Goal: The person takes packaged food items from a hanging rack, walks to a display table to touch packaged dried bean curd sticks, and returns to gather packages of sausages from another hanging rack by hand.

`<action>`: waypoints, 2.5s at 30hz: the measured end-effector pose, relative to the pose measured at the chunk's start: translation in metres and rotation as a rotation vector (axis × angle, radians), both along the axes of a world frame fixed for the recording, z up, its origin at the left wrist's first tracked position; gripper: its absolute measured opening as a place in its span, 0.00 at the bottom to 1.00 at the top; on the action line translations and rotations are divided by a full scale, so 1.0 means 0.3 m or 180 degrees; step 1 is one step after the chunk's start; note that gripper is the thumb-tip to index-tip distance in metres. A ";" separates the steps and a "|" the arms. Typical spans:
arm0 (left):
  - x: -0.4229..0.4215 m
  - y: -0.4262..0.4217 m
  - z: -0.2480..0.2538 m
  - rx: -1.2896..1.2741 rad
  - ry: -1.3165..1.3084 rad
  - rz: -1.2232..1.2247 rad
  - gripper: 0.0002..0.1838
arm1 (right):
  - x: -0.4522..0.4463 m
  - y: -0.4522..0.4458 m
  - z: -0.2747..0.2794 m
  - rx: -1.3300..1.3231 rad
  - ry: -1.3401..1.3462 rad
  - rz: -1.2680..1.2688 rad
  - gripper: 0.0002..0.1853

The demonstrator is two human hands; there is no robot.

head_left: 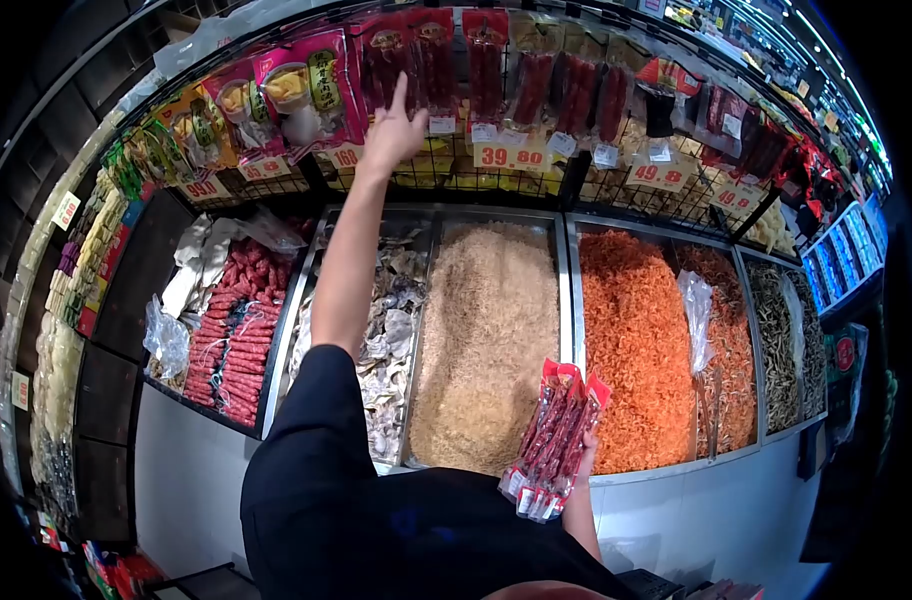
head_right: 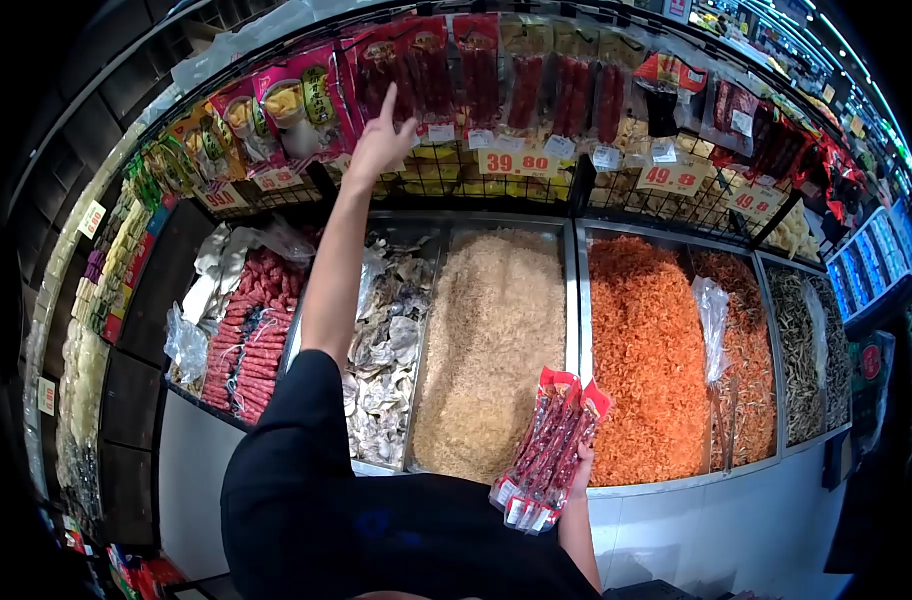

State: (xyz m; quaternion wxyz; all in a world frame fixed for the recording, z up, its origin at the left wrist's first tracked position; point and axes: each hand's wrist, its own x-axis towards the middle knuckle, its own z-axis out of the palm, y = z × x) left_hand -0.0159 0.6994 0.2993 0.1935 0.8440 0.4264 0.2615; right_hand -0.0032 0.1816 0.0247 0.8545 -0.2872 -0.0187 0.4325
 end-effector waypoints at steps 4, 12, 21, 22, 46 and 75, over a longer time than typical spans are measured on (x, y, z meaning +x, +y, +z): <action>-0.126 -0.418 -0.341 -0.0766 -0.0172 -0.1275 0.29 | 0.000 0.007 -0.004 -0.0002 0.0308 0.0167 0.34; -0.341 -1.005 -0.848 -0.4454 0.0156 -0.2568 0.33 | 0.001 0.061 0.043 -0.0103 0.0210 0.1053 0.35; -0.384 -1.123 -0.965 -0.4994 -0.1484 -0.1602 0.25 | 0.008 0.087 0.010 -0.0660 0.0394 0.1485 0.28; -0.386 -1.127 -0.974 -0.4964 -0.1688 -0.1369 0.25 | 0.007 0.092 0.009 -0.0650 0.0423 0.1480 0.27; -0.277 -0.687 -0.456 -0.3026 -0.2742 -0.1382 0.45 | 0.017 0.029 -0.064 0.0060 0.0161 0.0998 0.31; -0.027 -0.089 0.161 0.0676 -0.2553 -0.1190 0.32 | -0.017 0.021 0.044 0.0092 0.0085 0.0750 0.31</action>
